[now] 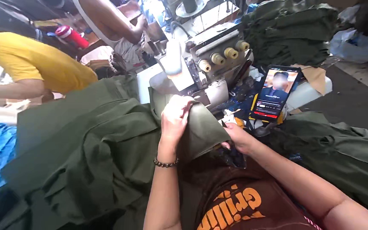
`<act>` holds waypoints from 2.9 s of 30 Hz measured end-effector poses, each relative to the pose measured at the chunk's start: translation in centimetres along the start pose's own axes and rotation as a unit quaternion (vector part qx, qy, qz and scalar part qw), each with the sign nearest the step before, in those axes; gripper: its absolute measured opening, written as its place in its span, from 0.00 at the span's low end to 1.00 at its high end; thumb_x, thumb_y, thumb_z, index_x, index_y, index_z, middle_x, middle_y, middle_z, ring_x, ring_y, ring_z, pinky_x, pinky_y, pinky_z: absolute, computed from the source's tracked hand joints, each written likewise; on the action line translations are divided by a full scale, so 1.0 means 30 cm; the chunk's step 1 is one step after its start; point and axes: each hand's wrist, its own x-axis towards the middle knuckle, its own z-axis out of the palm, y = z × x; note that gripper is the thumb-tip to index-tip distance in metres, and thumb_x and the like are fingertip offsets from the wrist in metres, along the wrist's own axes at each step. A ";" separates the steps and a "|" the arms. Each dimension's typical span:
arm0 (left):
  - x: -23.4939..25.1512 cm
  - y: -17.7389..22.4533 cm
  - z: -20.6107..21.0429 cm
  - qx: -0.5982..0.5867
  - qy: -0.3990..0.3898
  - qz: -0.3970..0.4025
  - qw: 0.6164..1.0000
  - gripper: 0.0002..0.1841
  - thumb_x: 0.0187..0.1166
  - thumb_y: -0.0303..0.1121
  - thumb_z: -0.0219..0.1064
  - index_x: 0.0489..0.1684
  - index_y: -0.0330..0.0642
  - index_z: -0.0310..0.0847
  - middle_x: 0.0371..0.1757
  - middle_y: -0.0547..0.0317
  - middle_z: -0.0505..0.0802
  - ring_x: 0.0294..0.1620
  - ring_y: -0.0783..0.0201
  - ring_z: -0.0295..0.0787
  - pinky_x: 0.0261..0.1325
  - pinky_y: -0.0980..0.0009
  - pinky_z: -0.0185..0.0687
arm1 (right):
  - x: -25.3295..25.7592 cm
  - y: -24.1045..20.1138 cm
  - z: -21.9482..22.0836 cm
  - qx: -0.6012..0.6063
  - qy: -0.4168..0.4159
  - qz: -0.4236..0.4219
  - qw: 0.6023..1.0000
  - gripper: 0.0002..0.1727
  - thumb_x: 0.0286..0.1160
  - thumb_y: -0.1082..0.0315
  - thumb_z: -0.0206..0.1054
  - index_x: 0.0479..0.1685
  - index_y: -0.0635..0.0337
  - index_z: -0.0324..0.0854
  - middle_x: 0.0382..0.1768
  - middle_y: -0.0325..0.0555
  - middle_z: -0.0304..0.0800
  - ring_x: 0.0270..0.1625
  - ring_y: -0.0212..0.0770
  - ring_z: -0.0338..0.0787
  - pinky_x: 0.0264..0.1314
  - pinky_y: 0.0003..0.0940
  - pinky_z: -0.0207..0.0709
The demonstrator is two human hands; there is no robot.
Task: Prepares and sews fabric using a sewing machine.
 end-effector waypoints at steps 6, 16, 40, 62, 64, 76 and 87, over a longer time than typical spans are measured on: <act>-0.021 -0.036 -0.094 -0.080 -0.059 -0.018 0.995 0.09 0.78 0.21 0.66 0.49 0.32 0.90 0.52 0.47 0.92 0.57 0.61 0.89 0.67 0.64 0.82 | 0.011 -0.001 -0.044 0.024 -0.017 0.049 0.998 0.20 0.95 0.58 0.46 0.40 0.59 0.78 0.17 0.36 0.80 0.13 0.27 0.76 0.17 0.20 0.73; -0.008 -0.024 -0.142 -0.130 -0.063 -0.050 0.988 0.06 0.77 0.19 0.67 0.43 0.35 0.89 0.48 0.54 0.91 0.51 0.68 0.88 0.60 0.73 0.82 | 0.012 -0.009 -0.037 -0.066 -0.023 -0.006 0.998 0.04 0.78 0.72 0.69 0.40 0.62 0.88 0.13 0.31 0.79 0.12 0.22 0.72 0.16 0.17 0.69; -0.028 0.056 -0.073 -0.033 0.012 -0.179 0.983 0.05 0.74 0.25 0.73 0.42 0.44 0.90 0.45 0.61 0.93 0.42 0.71 0.90 0.48 0.72 0.87 | -0.126 0.089 -0.020 -0.115 0.002 -0.091 0.989 0.27 0.72 0.79 0.69 0.74 0.61 0.76 0.33 0.38 0.92 0.17 0.29 0.83 0.16 0.24 0.80; -0.010 0.014 -0.020 0.094 -0.065 -0.173 0.978 0.19 0.87 0.32 0.55 0.72 0.34 0.77 0.73 0.48 0.86 0.79 0.53 0.78 0.90 0.46 0.55 | -0.044 0.009 0.075 -0.119 0.007 -0.213 0.970 0.33 0.73 0.77 0.69 0.82 0.58 0.68 0.34 0.37 0.91 0.20 0.28 0.84 0.14 0.20 0.76; 0.034 -0.011 -0.061 0.094 -0.102 -0.183 0.973 0.21 0.87 0.33 0.60 0.76 0.37 0.72 0.72 0.46 0.86 0.76 0.49 0.82 0.86 0.43 0.62 | 0.009 -0.015 0.095 -0.141 0.031 -0.255 0.956 0.28 0.75 0.77 0.67 0.77 0.60 0.74 0.37 0.37 0.91 0.22 0.25 0.83 0.18 0.18 0.76; 0.115 -0.197 -0.071 0.143 -0.035 -0.293 0.945 0.21 0.91 0.34 0.55 0.80 0.39 0.72 0.80 0.41 0.78 0.76 0.41 0.79 0.76 0.46 0.73 | 0.162 -0.007 0.094 -0.436 0.172 -0.408 0.783 0.20 0.76 0.74 0.63 0.65 0.56 0.89 0.44 0.45 0.97 0.39 0.34 0.93 0.48 0.31 0.87; -0.239 0.009 -0.279 0.135 0.317 -0.063 0.937 0.14 0.89 0.28 0.52 0.53 0.22 0.76 0.56 0.40 0.86 0.68 0.60 0.81 0.76 0.67 0.72 | 0.183 -0.183 0.306 -0.490 0.038 -0.418 0.764 0.15 0.79 0.66 0.70 0.59 0.61 0.88 0.50 0.53 0.94 0.53 0.49 0.95 0.55 0.49 0.88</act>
